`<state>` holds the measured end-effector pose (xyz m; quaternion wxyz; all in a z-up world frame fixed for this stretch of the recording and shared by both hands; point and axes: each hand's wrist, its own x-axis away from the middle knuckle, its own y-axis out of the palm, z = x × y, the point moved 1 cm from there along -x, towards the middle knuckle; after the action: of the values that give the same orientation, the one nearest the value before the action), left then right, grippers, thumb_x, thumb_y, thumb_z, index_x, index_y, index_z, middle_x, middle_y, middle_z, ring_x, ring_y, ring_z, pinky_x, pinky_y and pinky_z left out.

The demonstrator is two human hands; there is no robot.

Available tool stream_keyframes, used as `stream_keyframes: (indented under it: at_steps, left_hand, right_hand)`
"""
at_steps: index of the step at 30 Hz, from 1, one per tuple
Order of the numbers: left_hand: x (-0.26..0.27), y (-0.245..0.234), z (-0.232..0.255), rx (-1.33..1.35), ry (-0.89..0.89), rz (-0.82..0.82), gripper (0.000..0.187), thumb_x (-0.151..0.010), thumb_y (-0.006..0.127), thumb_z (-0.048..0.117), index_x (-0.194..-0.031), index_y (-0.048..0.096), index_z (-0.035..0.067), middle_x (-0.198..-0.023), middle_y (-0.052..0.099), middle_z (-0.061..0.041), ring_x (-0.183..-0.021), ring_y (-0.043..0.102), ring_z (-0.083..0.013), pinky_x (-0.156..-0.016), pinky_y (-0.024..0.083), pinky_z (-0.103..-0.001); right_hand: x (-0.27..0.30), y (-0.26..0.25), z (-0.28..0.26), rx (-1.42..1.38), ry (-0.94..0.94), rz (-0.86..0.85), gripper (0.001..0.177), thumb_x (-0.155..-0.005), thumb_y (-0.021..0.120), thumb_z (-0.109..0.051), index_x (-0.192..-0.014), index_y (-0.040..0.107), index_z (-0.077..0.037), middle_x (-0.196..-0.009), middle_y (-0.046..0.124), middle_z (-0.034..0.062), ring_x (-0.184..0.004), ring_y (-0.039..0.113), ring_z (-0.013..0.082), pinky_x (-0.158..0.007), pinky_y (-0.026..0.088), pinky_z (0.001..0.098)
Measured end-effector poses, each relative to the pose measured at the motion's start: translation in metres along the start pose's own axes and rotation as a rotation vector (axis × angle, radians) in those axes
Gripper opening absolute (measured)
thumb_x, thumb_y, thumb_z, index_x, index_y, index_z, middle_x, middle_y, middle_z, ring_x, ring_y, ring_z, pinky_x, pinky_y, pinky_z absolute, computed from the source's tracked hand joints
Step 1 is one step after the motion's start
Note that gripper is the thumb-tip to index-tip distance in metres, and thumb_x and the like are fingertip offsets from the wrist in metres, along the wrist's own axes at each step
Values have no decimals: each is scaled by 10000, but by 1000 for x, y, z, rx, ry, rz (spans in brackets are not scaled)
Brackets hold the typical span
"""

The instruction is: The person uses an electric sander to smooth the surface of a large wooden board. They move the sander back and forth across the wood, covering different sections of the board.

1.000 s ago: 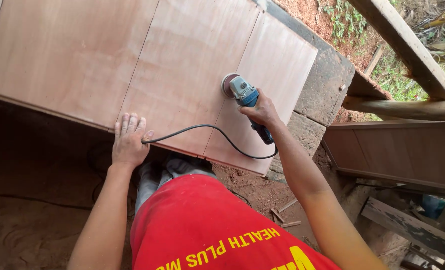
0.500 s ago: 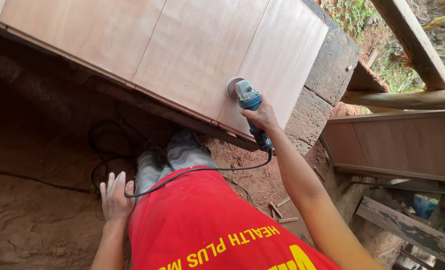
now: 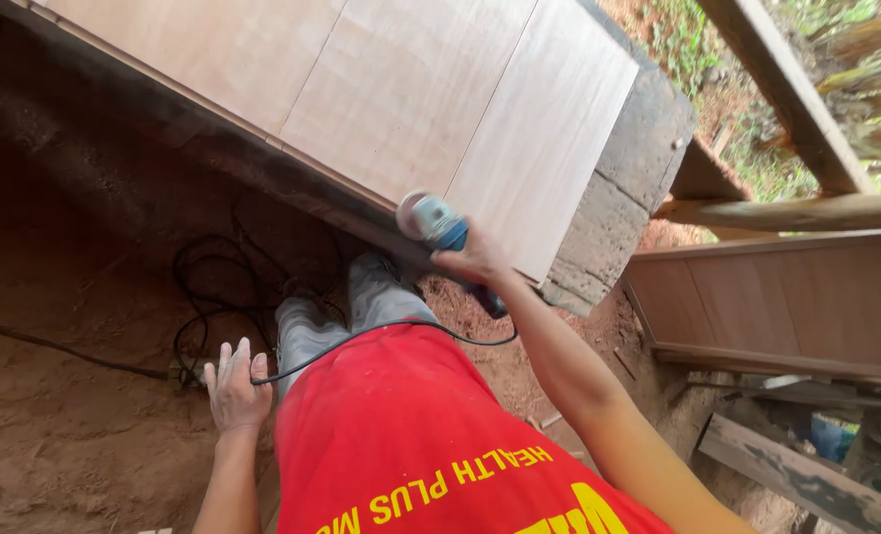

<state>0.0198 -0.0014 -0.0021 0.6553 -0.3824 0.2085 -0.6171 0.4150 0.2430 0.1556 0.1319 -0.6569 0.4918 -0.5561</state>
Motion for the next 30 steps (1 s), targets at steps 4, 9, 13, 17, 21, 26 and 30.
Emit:
stream_keyframes:
  at_steps: [4, 9, 13, 17, 21, 26, 30]
  left_hand:
    - [3, 4, 27, 49, -120, 39, 475, -1075, 531, 392, -1374, 671, 51, -1226, 705, -210, -1266, 585, -410, -1107, 408, -541]
    - [17, 20, 67, 145, -343, 180, 372, -1059, 598, 439, -1136, 779, 123, -986, 732, -184, -931, 709, -423, -789, 558, -501]
    - [36, 46, 103, 146, -371, 353, 362, -1103, 588, 411, -1123, 769, 98, -949, 725, -180, -882, 717, -383, -774, 565, -468]
    - [34, 56, 153, 439, -355, 681, 371, -1113, 523, 324, -1133, 736, 21, -807, 666, -116, -677, 651, -222, -694, 550, -350]
    - [23, 36, 213, 444, -192, 804, 314, -1086, 493, 202, -1119, 714, -19, -837, 667, -99, -657, 622, -172, -688, 544, -317]
    - [-1, 39, 270, 318, -107, 657, 265, -1088, 518, 171, -1102, 716, -5, -937, 709, -170, -800, 684, -292, -720, 550, -350]
    - [-5, 53, 292, 362, -143, 590, 286, -1088, 541, 221, -1100, 716, -6, -912, 698, -171, -802, 690, -303, -739, 548, -365]
  right_hand:
    - [11, 1, -22, 50, -181, -84, 850, -635, 832, -419, -1348, 557, -49, -1084, 718, 257, -1059, 706, 396, -920, 553, 446]
    - [-10, -36, -18, 125, -316, -112, 836, -690, 812, -430, -1398, 535, -82, -1139, 723, 240, -1112, 682, 417, -930, 528, 477]
    - [-47, -72, 15, 219, -408, -184, 889, -681, 839, -437, -1415, 489, -76, -1125, 714, 252, -1073, 686, 422, -901, 535, 484]
    - [-78, -117, 21, 302, -351, -243, 887, -681, 813, -445, -1426, 475, -101, -1078, 726, 228, -970, 730, 401, -831, 572, 472]
    - [-90, -141, 15, 379, -406, -284, 807, -697, 784, -421, -1395, 508, -124, -1050, 738, 206, -933, 744, 391, -827, 574, 478]
    - [-98, -118, 39, 349, -573, -292, 817, -684, 812, -411, -1377, 504, -108, -1045, 720, 233, -951, 708, 427, -809, 562, 502]
    - [-93, -110, 48, 352, -637, -317, 815, -689, 809, -416, -1380, 507, -108, -1023, 715, 242, -941, 703, 432, -807, 559, 510]
